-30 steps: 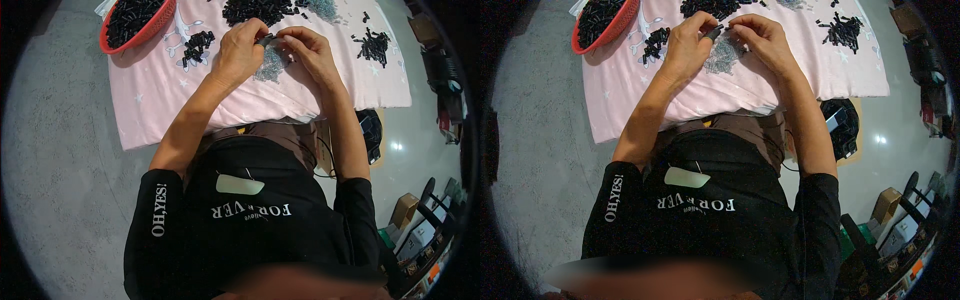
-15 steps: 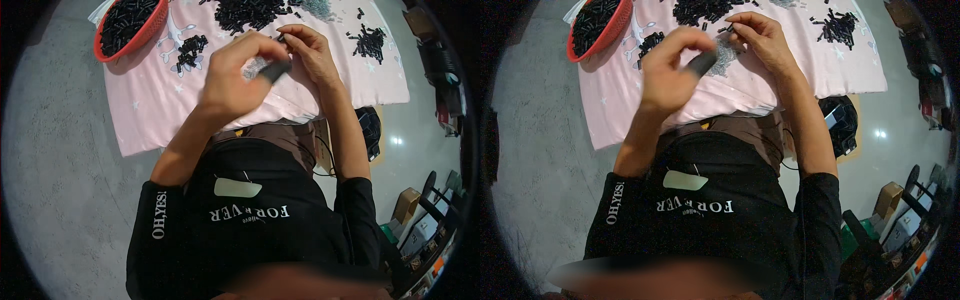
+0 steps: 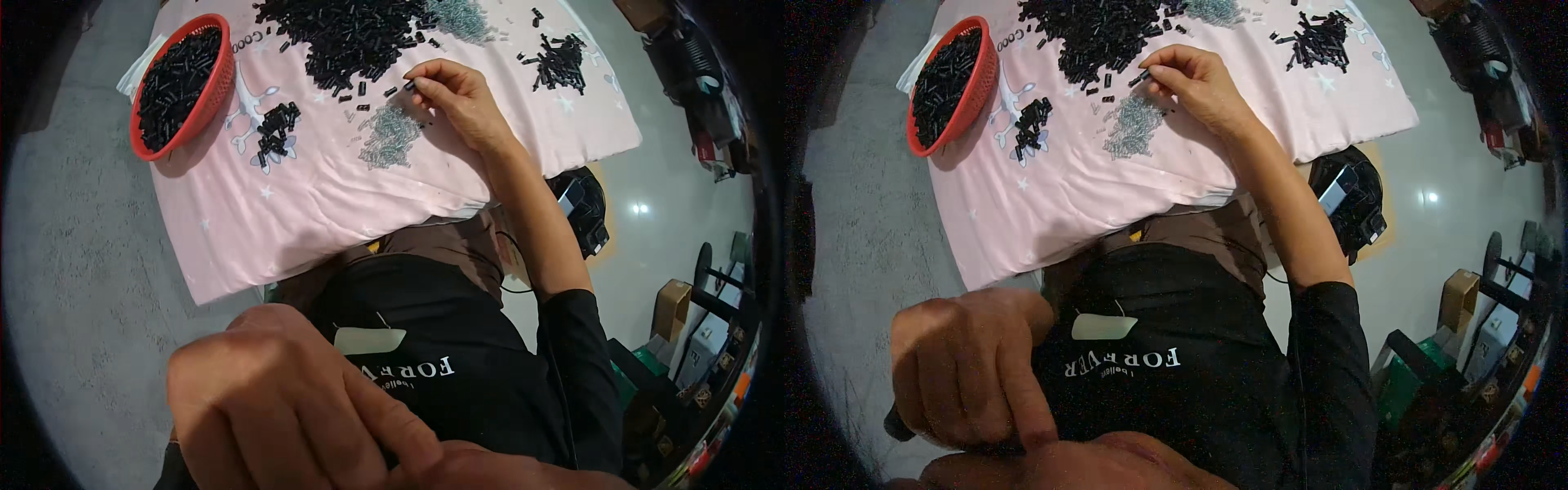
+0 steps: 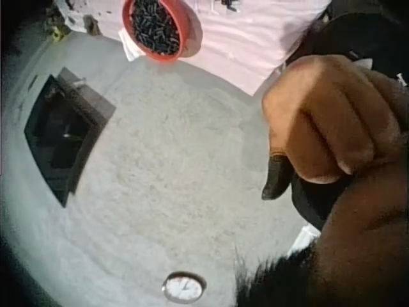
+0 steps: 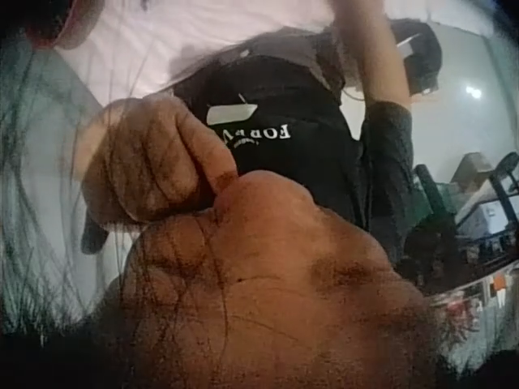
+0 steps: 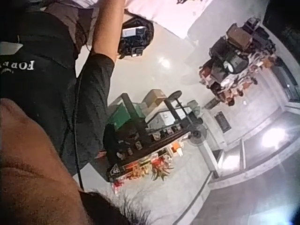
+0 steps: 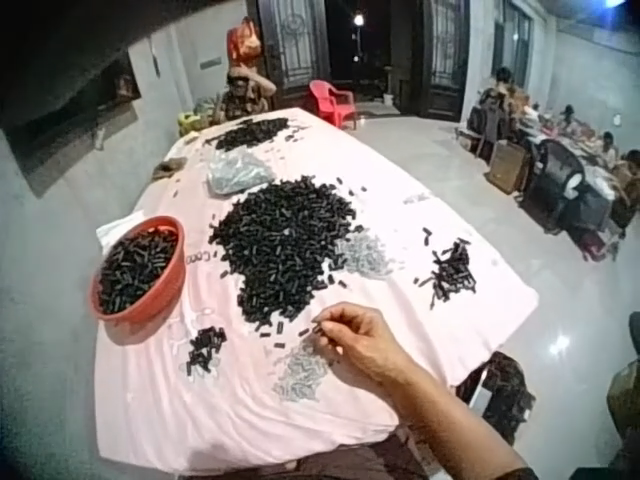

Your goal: Assembling small black plastic components and beads by hand at a workbench.

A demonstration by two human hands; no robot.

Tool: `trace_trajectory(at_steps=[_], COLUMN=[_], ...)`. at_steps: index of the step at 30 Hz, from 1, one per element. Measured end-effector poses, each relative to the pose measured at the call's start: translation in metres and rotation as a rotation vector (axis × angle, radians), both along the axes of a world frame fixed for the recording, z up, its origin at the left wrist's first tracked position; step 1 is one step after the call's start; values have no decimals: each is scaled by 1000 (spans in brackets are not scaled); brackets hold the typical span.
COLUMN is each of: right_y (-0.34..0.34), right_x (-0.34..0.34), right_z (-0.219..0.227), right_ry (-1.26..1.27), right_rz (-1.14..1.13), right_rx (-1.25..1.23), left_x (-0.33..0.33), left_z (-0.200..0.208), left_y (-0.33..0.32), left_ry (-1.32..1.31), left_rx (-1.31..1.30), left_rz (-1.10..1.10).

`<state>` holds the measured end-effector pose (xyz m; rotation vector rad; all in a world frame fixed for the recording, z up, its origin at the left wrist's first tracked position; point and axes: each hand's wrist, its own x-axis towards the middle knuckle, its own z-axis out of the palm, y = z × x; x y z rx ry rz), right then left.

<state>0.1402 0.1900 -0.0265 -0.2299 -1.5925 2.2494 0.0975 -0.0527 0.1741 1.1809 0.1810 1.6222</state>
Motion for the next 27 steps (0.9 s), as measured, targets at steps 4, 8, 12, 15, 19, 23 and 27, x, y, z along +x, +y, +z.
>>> trace_trajectory(at_steps=[4,8,12,15,19,23,27], right_y=[4,4,4,5,4,0,6], right_x=[2,3,1,0,0,-6,3], right_z=[4,2,0,-2,-1,-1,-3], right_ry=[-15,-16,-14,-13,-32,-1,-24], right_rz=[-29,-37,-21,-8,-43,-9,-36], right_rx=[82,75,45,35,53,23,65], left_x=[-5,-6,1,3,7,65,-3], left_z=[8,8,4,-4,-18,4,-15], left_y=[-10,-15,-19,-13,-1,-33,11], left_ry=[59,108,81,62,19,-484,92], left_rx=[-22,-34,1,27,268,-268,444], left_rz=[-52,-106,-24,26,38,636,-156])
